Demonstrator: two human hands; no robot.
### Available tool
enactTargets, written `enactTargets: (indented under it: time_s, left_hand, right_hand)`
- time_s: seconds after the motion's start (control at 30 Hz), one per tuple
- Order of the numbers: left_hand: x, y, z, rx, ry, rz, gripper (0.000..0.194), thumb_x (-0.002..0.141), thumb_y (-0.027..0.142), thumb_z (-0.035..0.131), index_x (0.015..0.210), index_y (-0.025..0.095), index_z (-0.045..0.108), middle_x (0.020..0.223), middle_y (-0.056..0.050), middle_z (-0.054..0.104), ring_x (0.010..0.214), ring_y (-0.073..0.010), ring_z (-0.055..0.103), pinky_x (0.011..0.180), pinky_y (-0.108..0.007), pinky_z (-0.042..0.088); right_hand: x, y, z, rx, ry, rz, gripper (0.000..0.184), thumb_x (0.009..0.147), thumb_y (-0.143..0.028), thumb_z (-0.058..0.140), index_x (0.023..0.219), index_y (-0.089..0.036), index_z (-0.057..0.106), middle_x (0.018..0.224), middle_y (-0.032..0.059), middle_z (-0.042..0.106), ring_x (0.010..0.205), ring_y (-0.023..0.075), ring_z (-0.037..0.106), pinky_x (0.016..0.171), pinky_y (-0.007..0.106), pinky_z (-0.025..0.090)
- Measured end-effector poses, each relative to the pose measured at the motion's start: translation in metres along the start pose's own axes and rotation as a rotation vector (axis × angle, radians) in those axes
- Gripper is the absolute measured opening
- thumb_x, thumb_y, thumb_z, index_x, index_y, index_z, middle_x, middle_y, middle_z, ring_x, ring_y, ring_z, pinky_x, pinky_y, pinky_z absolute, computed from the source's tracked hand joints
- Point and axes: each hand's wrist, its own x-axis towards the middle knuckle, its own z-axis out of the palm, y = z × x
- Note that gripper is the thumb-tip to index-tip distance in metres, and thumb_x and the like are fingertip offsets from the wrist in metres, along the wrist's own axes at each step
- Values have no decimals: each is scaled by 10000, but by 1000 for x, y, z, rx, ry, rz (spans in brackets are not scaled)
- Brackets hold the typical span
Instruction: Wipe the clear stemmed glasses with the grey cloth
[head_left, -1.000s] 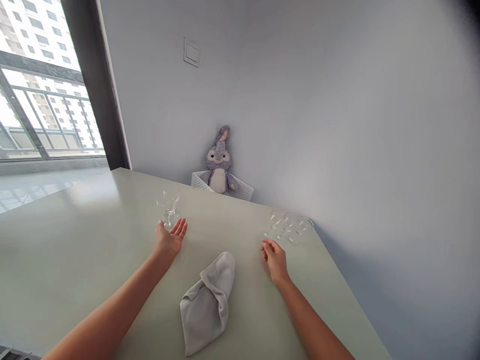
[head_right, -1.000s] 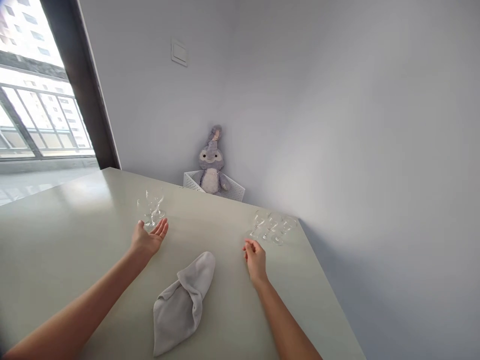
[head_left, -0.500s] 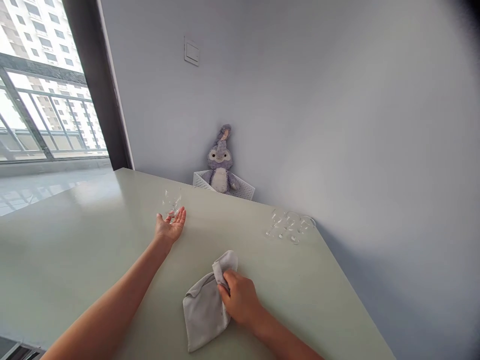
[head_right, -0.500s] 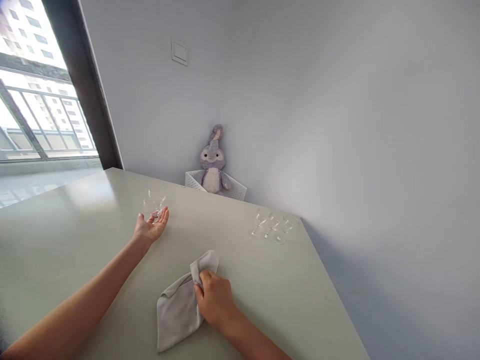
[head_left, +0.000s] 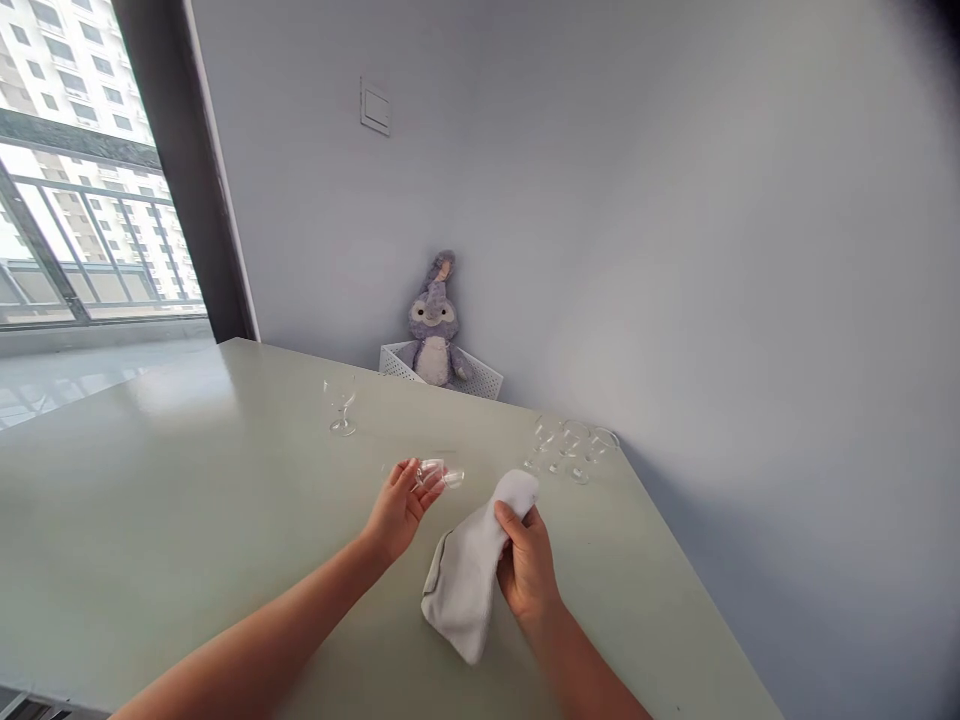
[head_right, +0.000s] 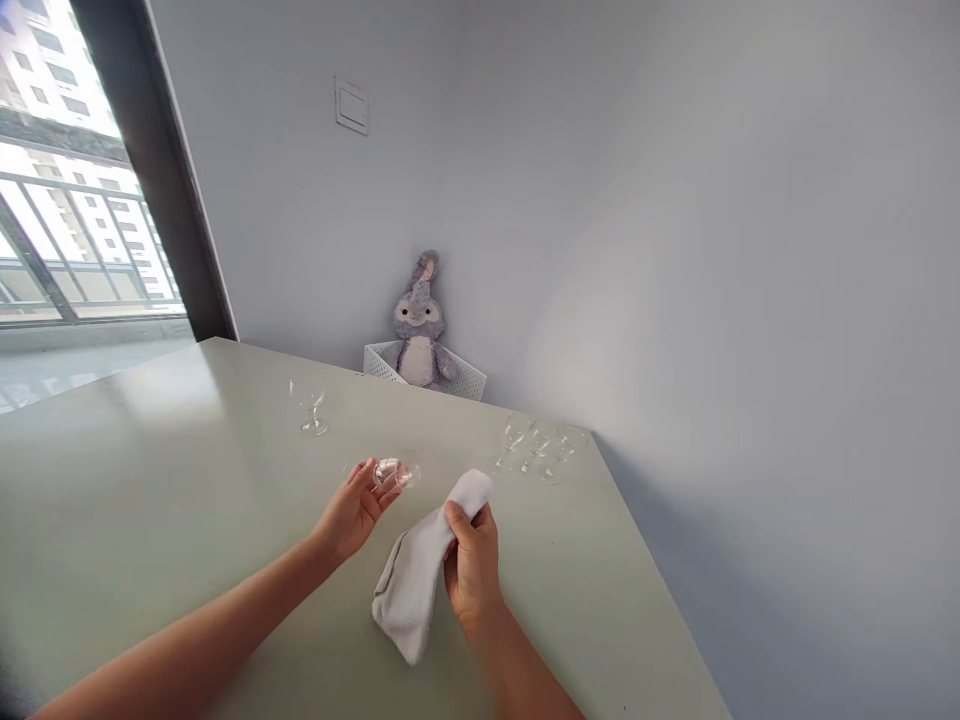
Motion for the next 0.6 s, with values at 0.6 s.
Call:
enactTargets:
  time_s: [0.6]
  left_hand:
    - [-19,-12,2,370,-201,-46,286,717,396,613,873,201,473,844,1,590,663,-113,569,609,-245,462]
  right_hand:
    - [-4,25,-1,-763,-478,-237,315,773,-329,540,1075,-248,580,922,54,579,707,169,563,574,269,493]
